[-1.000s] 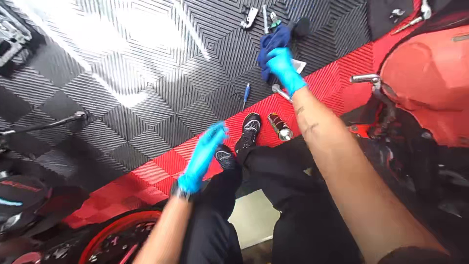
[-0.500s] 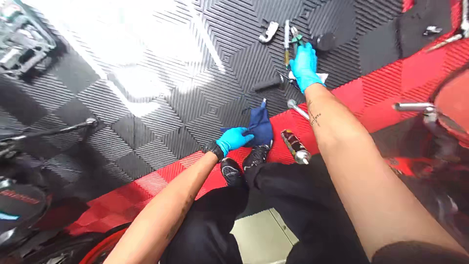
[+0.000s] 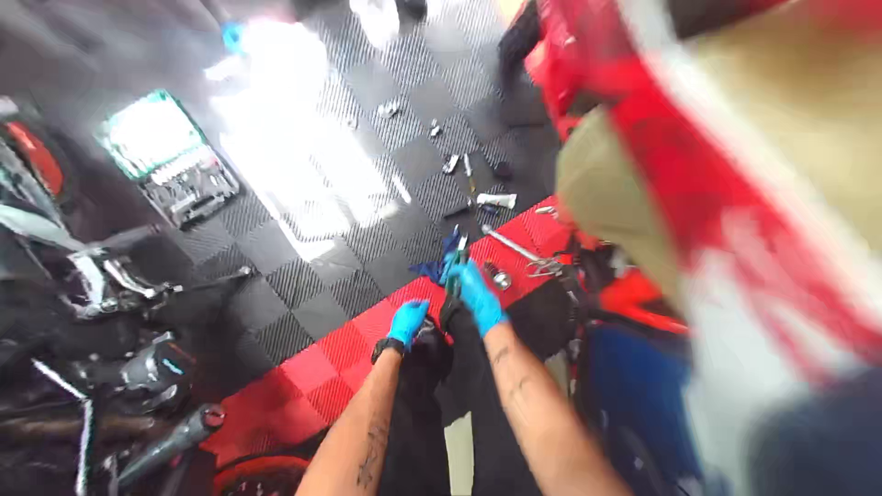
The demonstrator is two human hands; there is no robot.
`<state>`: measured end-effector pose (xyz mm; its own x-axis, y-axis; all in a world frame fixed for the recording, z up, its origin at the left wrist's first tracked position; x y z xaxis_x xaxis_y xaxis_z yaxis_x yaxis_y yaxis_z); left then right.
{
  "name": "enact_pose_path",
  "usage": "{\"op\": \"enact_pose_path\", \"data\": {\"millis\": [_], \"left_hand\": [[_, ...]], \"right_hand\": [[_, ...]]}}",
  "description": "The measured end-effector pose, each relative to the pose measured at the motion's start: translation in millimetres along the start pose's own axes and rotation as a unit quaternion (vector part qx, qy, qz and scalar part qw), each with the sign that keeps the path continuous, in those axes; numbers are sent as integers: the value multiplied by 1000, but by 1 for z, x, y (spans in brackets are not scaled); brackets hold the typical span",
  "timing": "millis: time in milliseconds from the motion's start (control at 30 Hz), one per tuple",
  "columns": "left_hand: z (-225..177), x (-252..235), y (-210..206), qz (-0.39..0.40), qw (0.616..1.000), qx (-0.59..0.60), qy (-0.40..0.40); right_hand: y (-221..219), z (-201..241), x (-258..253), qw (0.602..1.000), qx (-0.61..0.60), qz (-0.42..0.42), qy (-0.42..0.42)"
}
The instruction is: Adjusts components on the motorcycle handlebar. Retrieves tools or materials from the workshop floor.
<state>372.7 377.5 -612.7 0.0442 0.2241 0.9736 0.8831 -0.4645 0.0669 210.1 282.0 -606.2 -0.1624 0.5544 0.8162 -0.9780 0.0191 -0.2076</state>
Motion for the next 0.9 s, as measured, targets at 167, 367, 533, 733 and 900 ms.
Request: {"op": "enact_pose_path", "data": {"millis": [167,367,533,733,900], "left_hand": [[9,161,-9,-7,997,-18,-74],[-80,333,-23,74,958,106,-256],[-247,443,-33,146,894,51,-420],[-399,524,-37,199,845,-5,-497],[-479,551,-34,141,832,-14,-536]], "right_hand": [[-47,57,238,999,34,20,-11],[-16,165,414,974,170,88,124],[25,252,459,964,170,74,193],[43,364,480,939,74,92,322],[62,423,475,920,-21,27,389]]}}
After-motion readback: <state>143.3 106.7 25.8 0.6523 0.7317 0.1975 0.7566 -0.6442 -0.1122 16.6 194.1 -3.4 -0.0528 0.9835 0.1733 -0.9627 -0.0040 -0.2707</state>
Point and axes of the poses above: each hand's wrist, its own x-axis away from the middle knuckle, its own y-axis out of the back of the hand, z = x × y, the point moved 3 cm from there along -x, towards the middle knuckle, and after that the axes turned 4 degrees about z, right-handed, at the moved point
